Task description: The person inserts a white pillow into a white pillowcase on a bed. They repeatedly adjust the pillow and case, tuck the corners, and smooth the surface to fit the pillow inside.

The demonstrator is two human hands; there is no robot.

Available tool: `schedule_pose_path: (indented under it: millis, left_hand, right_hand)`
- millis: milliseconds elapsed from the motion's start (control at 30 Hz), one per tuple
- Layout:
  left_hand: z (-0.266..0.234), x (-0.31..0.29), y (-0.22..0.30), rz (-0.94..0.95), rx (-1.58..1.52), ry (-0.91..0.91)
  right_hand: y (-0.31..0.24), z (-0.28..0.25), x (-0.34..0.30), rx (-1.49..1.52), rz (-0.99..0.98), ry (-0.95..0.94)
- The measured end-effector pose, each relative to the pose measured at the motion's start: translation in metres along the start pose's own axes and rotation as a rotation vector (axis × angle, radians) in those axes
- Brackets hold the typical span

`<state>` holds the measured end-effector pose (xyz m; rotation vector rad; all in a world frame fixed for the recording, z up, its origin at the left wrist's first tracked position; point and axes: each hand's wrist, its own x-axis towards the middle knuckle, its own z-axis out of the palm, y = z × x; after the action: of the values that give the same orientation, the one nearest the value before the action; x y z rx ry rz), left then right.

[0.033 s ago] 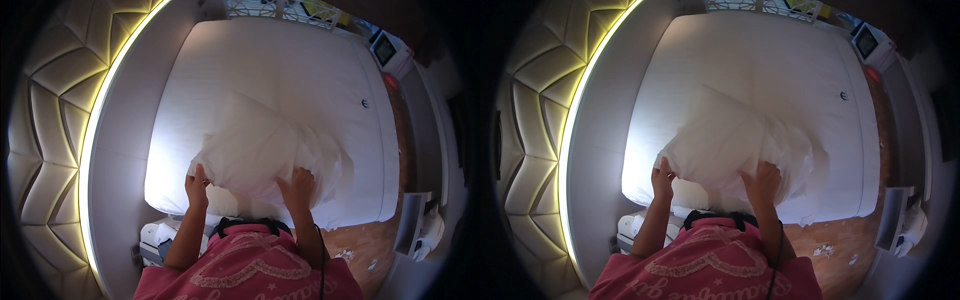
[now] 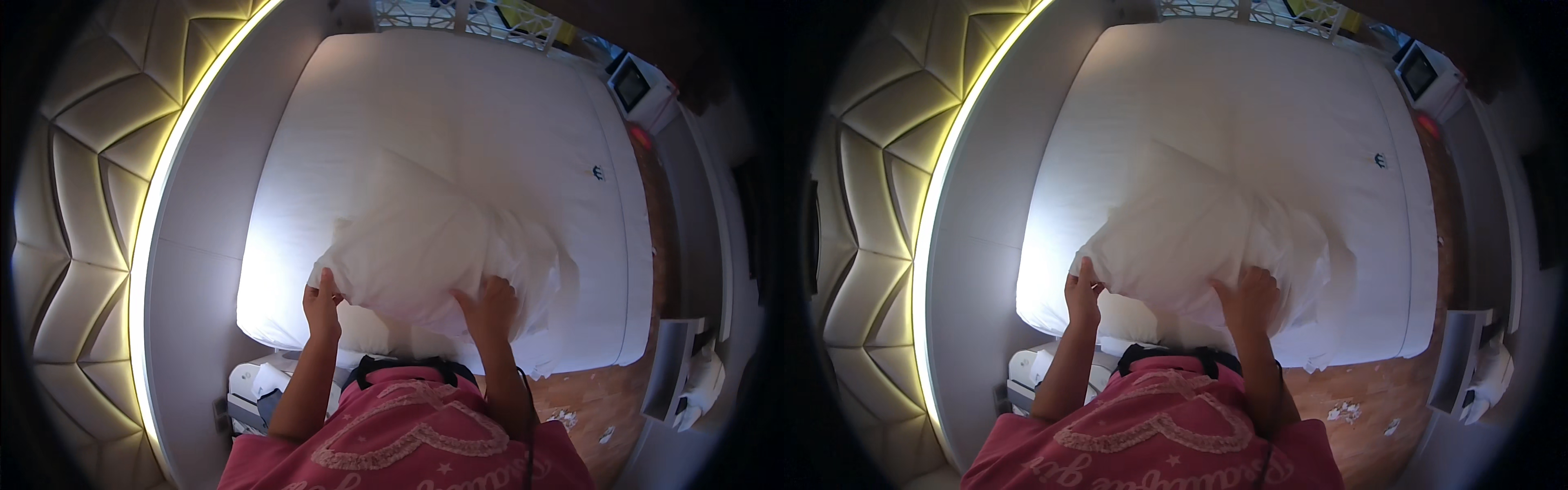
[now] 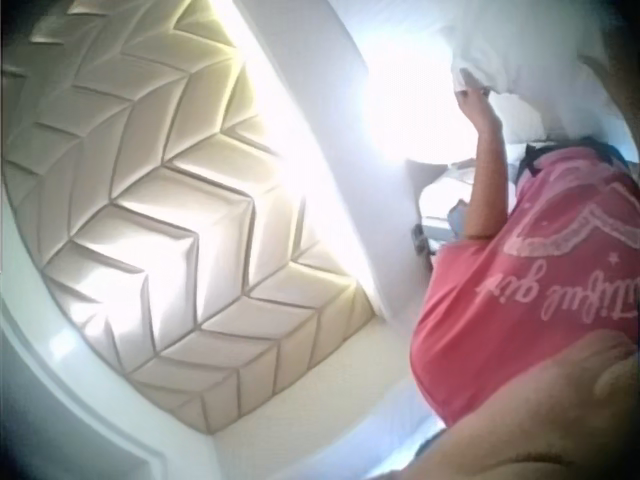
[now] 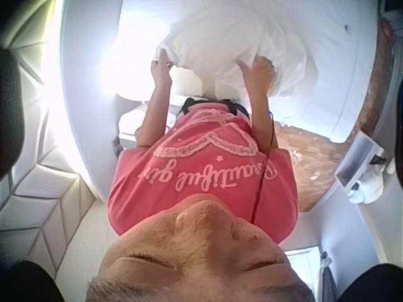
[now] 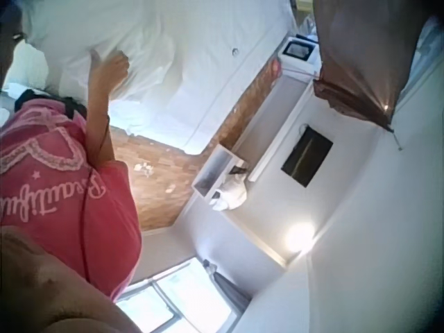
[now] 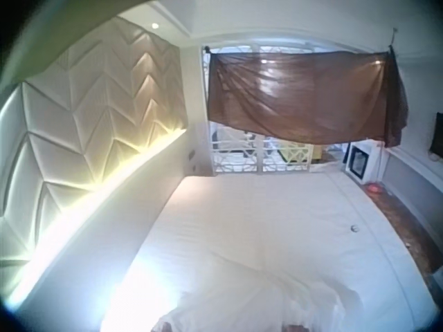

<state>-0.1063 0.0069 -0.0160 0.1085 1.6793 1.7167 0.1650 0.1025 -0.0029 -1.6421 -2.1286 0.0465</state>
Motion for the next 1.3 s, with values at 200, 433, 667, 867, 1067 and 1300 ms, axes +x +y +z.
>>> schedule_pose_path:
  millis: [200, 433, 667, 867, 1067, 1300]
  left_hand:
    - [-0.009, 0.009, -0.007, -0.035, 0.017, -0.004]
    - [-0.015, -0.002, -0.030, 0.015, 0.016, -0.047]
    - [-0.021, -0.028, -0.030, -0.061, -0.128, 0.020]
    - [-0.037, -0.028, -0.059, -0.040, -0.196, -0.002]
    - [-0.040, -0.036, -0.065, -0.055, -0.187, 0.111]
    - [-0.043, -0.017, -0.033, -0.040, -0.084, -0.010]
  right_hand:
    - [0.030, 0.018, -0.001, 0.087, -0.085, -0.292]
    - [0.077, -0.016, -0.015, 0.122, 0.003, -0.262]
    - [0.041, -0.023, 0.008, 0.058, 0.005, -0.393]
    - [-0.057, -0.005, 0.009, 0.374, -0.518, -0.359]
    - [-0.022, 0.034, 0.004, 0.222, -0.612, -0.418]
    - [-0.027, 0.044, -0.024, 0.323, -0.788, -0.271]
